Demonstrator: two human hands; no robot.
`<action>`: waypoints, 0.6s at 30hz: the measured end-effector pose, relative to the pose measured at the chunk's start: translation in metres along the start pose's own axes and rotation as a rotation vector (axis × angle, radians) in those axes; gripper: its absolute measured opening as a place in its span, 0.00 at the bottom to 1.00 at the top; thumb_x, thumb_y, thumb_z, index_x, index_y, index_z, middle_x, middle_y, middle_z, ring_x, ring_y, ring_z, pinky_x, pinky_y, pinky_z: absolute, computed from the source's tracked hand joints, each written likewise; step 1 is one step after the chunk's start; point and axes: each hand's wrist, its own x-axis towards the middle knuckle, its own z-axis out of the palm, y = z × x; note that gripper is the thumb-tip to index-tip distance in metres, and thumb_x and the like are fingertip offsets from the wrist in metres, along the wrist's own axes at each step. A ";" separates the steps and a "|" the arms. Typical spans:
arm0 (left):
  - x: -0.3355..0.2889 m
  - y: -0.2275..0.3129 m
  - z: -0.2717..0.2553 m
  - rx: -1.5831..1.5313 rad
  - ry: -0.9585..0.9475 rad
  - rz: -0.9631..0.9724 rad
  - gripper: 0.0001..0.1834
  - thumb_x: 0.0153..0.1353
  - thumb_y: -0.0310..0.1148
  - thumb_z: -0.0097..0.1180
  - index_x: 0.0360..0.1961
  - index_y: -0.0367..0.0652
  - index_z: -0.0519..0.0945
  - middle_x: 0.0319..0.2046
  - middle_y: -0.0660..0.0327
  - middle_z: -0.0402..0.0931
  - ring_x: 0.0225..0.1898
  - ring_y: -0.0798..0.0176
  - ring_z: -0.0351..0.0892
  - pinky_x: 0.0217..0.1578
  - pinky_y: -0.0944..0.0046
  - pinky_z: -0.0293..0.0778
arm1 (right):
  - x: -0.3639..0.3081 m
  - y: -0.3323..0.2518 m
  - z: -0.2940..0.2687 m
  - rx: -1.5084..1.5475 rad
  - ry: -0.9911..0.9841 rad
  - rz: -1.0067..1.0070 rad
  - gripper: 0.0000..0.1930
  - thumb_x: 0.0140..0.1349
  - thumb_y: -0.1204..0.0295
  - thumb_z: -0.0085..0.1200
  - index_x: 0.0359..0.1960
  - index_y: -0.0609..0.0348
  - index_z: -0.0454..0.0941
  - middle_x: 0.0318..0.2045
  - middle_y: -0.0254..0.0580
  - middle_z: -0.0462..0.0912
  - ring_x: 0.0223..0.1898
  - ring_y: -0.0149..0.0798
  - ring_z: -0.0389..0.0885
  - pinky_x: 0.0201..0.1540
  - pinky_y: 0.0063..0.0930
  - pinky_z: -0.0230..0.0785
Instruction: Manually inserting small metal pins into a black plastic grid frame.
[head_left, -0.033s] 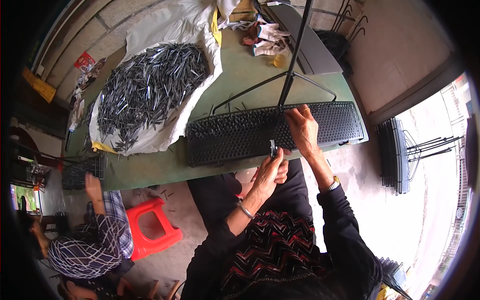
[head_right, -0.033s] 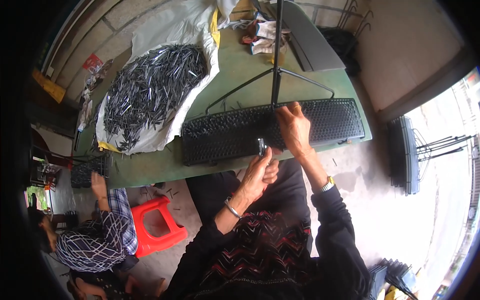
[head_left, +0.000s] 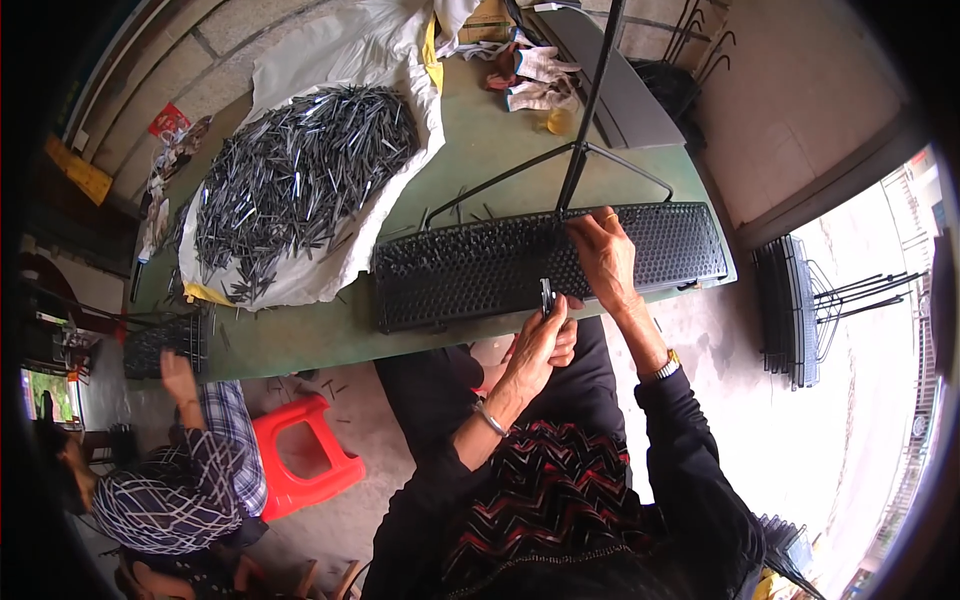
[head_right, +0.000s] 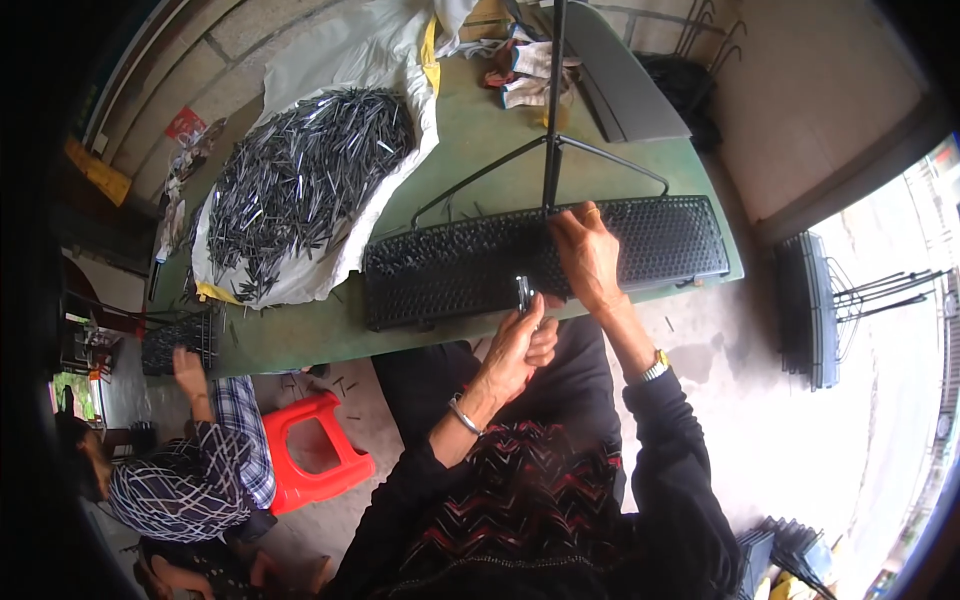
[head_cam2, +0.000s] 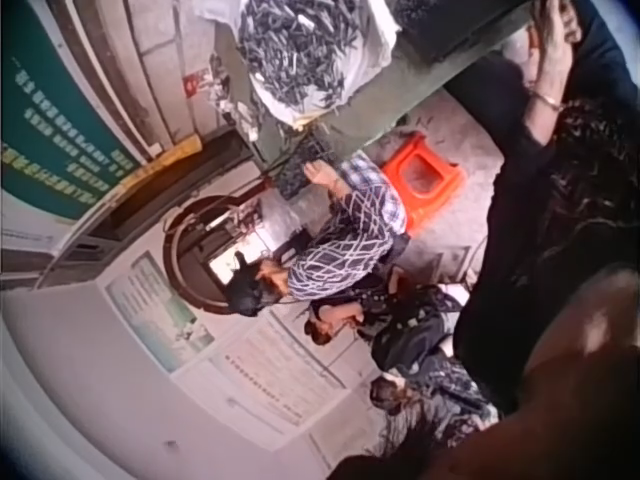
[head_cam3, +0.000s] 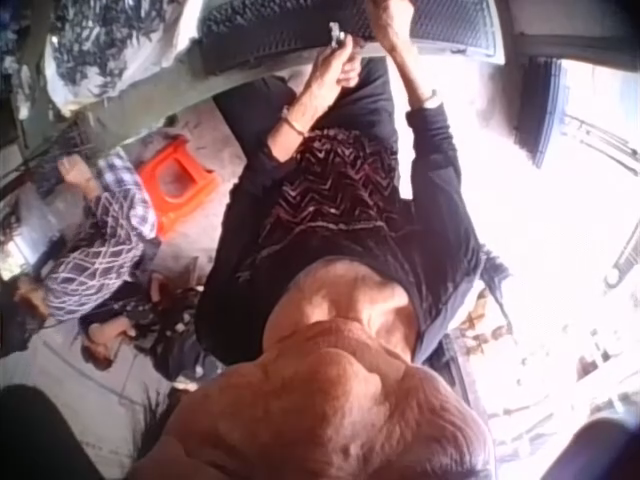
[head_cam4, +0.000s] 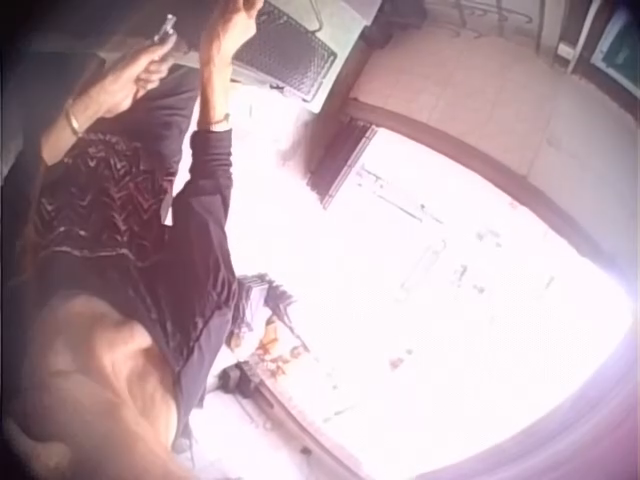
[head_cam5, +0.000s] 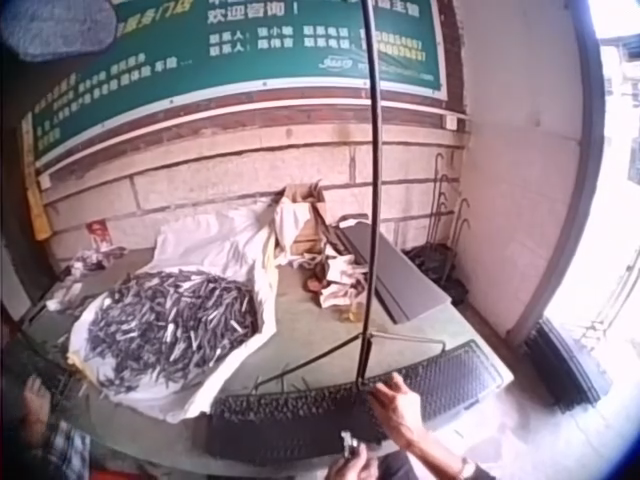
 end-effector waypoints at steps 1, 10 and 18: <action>-0.001 0.001 0.000 0.000 -0.001 0.000 0.19 0.70 0.49 0.46 0.43 0.43 0.73 0.15 0.75 0.54 0.13 0.81 0.46 0.14 0.76 0.44 | 0.002 0.000 -0.001 -0.001 0.001 0.000 0.05 0.56 0.73 0.58 0.34 0.52 0.80 0.33 0.42 0.75 0.31 0.47 0.79 0.31 0.36 0.73; -0.001 0.001 -0.002 -0.038 -0.156 -0.037 0.20 0.71 0.45 0.43 0.47 0.38 0.72 0.18 0.72 0.55 0.15 0.79 0.48 0.16 0.76 0.45 | 0.001 -0.001 -0.014 0.037 -0.136 -0.042 0.05 0.54 0.72 0.61 0.33 0.53 0.83 0.31 0.40 0.76 0.32 0.43 0.78 0.35 0.32 0.72; 0.000 -0.001 -0.004 -0.061 -0.200 -0.072 0.24 0.71 0.48 0.41 0.50 0.36 0.72 0.18 0.72 0.53 0.15 0.78 0.49 0.16 0.76 0.46 | 0.004 0.003 -0.007 0.037 -0.110 0.056 0.07 0.55 0.70 0.61 0.36 0.53 0.84 0.30 0.40 0.76 0.34 0.41 0.79 0.36 0.31 0.71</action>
